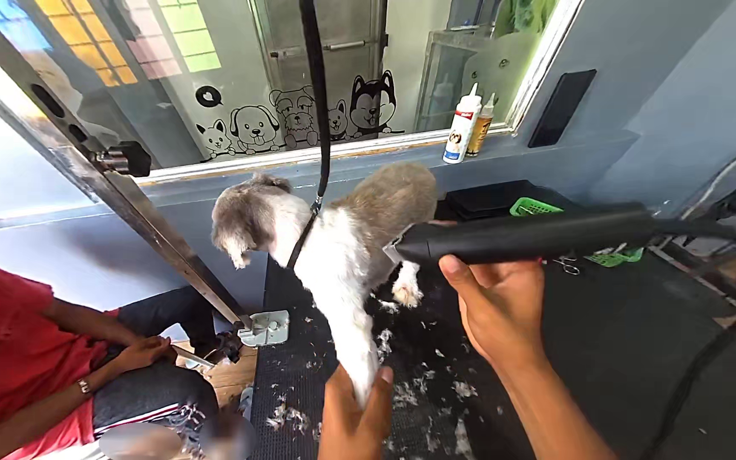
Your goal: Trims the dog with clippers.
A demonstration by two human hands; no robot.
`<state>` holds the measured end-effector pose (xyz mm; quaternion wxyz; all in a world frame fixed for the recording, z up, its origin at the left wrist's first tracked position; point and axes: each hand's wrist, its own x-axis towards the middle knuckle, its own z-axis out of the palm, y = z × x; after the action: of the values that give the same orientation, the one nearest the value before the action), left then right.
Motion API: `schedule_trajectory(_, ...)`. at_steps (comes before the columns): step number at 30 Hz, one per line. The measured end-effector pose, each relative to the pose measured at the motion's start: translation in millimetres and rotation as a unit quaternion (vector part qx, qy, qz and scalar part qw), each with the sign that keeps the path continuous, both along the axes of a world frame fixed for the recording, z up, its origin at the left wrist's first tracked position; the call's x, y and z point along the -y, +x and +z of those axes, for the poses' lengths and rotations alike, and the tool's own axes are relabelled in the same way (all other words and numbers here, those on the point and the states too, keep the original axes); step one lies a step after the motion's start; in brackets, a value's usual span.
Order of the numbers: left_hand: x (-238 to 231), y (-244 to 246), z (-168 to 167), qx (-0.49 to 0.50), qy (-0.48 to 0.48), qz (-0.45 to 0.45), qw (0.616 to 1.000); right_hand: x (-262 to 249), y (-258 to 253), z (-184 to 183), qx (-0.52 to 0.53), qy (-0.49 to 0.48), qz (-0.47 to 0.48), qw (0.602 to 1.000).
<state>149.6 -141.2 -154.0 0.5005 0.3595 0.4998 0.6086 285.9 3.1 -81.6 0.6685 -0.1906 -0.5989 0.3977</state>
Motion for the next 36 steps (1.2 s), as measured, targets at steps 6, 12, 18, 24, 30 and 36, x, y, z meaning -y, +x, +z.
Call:
schedule_trajectory(6,24,24,-21,0.15,-0.01,-0.012,0.989,-8,-14,35,0.135,0.141,0.046,0.98)
schedule_trajectory(12,39,20,-41,0.184,-0.023,-0.011,0.983,5,-30,34,0.235,0.161,0.057,0.957)
schedule_trajectory(18,41,12,-58,0.192,-0.026,0.001,0.981,13,-43,40,0.274,0.19,0.02,0.943)
schedule_trajectory(24,33,23,-40,0.192,0.001,-0.028,0.981,18,-66,52,0.34,0.204,0.001,0.918)
schedule_trajectory(30,25,16,-32,0.135,0.038,-0.017,0.99,3,-76,76,0.394,0.22,-0.018,0.892)
schedule_trajectory(36,21,17,-29,0.125,0.051,-0.01,0.991,-11,-89,91,0.475,0.249,-0.053,0.842)
